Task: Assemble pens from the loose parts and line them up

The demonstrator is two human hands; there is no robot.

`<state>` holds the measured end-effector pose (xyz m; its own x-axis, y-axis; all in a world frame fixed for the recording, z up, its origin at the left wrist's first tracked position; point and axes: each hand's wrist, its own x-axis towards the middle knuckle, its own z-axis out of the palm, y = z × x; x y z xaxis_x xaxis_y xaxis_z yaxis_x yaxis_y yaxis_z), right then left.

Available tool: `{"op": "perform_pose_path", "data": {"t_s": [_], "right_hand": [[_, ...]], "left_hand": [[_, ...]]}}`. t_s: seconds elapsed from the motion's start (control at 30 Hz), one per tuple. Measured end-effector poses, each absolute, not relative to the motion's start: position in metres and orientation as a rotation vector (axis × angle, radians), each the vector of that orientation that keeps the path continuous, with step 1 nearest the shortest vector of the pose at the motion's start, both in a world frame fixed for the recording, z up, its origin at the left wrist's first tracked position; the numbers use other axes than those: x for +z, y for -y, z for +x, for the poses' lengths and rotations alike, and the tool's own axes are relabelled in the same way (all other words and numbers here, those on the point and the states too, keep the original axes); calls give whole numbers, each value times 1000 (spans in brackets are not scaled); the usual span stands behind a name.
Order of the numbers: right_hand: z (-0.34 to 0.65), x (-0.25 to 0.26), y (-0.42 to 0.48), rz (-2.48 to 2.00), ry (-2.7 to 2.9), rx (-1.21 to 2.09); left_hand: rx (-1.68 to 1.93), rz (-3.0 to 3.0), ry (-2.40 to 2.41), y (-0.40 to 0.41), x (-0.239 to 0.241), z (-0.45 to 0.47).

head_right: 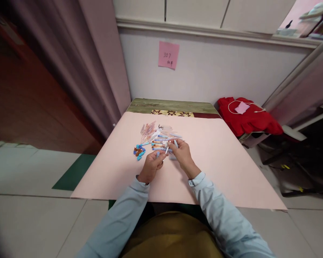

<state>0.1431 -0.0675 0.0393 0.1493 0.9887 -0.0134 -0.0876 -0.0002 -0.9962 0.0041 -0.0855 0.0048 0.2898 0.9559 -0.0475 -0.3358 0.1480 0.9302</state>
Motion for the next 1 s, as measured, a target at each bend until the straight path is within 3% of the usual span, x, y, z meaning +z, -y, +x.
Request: {"op": "perform_pose_path", "data": {"t_s": [0.33,0.53,0.83,1.0], "right_hand": [[157,32,71,-1082,769,1171],[165,26,94,-1299,929,1014],[161,3,121,-1163,743,1294],[167,-4,139,-1195,1010,1252]], "left_hand": [[1117,926,-801,84,1,4],[1203,927,-764,81,-4,6],[1273,965,-839,81,-2,4],[1300,935,-815,81,-2,4]]}}
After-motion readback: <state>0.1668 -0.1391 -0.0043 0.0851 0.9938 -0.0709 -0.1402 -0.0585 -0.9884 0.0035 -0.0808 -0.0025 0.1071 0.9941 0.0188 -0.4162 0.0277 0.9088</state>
